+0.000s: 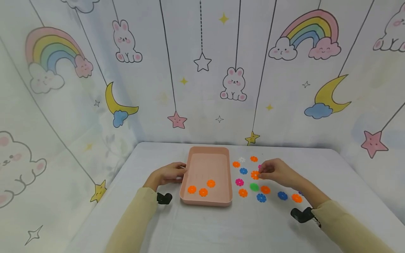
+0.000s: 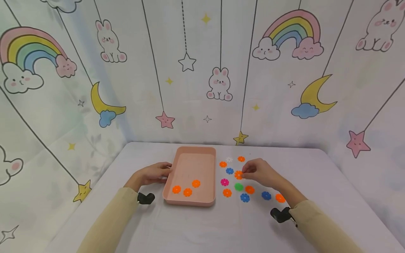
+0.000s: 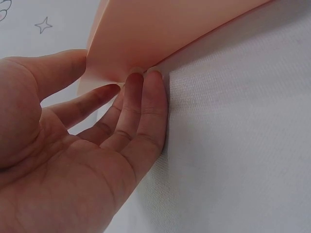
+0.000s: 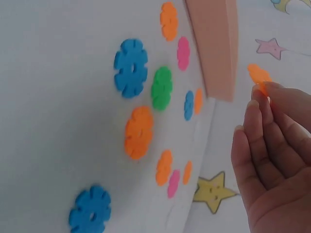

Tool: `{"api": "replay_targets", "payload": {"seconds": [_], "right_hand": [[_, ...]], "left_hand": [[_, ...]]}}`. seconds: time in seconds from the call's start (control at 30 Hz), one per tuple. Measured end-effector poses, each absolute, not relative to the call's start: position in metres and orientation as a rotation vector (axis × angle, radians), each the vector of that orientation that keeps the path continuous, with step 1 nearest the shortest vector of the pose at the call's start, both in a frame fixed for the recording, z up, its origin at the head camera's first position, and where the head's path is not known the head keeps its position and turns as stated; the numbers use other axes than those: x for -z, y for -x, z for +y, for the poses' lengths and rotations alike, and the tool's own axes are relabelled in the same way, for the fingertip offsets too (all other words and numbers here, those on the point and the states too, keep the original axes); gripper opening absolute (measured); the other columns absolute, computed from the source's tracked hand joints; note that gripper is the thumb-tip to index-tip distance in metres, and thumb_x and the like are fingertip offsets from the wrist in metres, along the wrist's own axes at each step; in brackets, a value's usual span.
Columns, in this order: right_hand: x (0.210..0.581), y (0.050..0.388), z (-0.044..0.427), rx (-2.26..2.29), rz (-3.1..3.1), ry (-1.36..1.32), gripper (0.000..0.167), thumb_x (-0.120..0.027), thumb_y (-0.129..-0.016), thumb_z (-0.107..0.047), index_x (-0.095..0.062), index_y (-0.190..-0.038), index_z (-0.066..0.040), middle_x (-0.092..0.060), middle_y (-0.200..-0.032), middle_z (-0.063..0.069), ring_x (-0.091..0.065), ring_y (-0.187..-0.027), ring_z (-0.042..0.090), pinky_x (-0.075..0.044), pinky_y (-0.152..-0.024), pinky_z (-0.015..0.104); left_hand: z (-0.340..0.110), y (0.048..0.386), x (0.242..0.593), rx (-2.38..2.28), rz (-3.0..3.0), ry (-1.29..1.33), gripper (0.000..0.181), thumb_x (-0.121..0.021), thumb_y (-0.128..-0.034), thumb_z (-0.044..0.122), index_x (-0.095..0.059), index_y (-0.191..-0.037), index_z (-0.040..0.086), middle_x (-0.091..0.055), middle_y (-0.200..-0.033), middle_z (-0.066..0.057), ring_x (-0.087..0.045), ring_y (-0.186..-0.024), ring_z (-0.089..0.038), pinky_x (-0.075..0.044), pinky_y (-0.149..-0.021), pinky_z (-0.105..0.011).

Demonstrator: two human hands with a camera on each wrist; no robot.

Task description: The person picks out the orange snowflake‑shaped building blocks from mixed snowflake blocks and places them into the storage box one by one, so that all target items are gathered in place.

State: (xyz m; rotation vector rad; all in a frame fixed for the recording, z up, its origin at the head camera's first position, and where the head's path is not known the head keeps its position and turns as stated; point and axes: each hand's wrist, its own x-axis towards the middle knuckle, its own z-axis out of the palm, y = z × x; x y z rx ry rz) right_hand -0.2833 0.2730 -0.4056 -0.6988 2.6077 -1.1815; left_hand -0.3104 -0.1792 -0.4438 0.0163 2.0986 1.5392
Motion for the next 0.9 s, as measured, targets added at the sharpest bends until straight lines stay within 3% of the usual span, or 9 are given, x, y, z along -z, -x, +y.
{"api": "replay_targets", "payload": {"seconds": [0.27,0.53,0.63,0.77,0.9], "right_hand": [[0.399,0.286,0.226,1.256,2.547,0.662,0.016,-0.075,-0.095,-0.019,-0.071,-0.100,-0.004,-0.073,-0.098,0.015,-0.067,-0.093,0.040,-0.061,-0.083,0.041],[0.388,0.294,0.175,1.315,2.552,0.535,0.014,-0.075,-0.094,-0.016,-0.073,-0.099,-0.003,-0.073,-0.089,0.007,-0.068,-0.085,0.027,-0.059,-0.079,0.036],[0.386,0.297,0.159,1.342,2.524,0.537,0.013,-0.076,-0.092,-0.014,-0.072,-0.096,-0.002,-0.074,-0.088,0.007,-0.068,-0.086,0.031,-0.059,-0.077,0.034],[0.386,0.305,0.139,1.362,2.480,0.543,0.011,-0.076,-0.092,-0.011,-0.071,-0.092,-0.001,-0.074,-0.085,0.008,-0.067,-0.091,0.041,-0.060,-0.083,0.042],[0.388,0.315,0.120,1.323,2.465,0.512,0.012,-0.077,-0.090,-0.011,-0.072,-0.090,-0.001,-0.074,-0.085,0.009,-0.069,-0.087,0.037,-0.060,-0.087,0.048]], "left_hand": [[-0.179,0.309,0.443,-1.528,2.103,-0.004,0.051,-0.058,-0.1056,0.021,-0.043,-0.151,0.002,-0.046,-0.150,-0.020,-0.060,-0.118,-0.027,-0.052,-0.105,-0.047],[-0.178,0.310,0.442,-1.532,2.104,-0.003,0.051,-0.058,-0.1059,0.020,-0.043,-0.151,0.002,-0.046,-0.150,-0.020,-0.060,-0.118,-0.027,-0.052,-0.106,-0.047],[-0.179,0.310,0.443,-1.540,2.097,-0.006,0.050,-0.058,-0.1054,0.020,-0.044,-0.150,0.002,-0.046,-0.150,-0.020,-0.061,-0.117,-0.026,-0.052,-0.106,-0.046],[-0.179,0.310,0.443,-1.545,2.095,-0.011,0.049,-0.059,-0.1052,0.020,-0.045,-0.149,0.001,-0.048,-0.147,-0.020,-0.061,-0.115,-0.026,-0.052,-0.105,-0.046],[-0.179,0.310,0.444,-1.544,2.096,-0.012,0.048,-0.058,-0.1054,0.019,-0.046,-0.148,0.001,-0.048,-0.147,-0.020,-0.061,-0.114,-0.025,-0.053,-0.104,-0.046]]}}
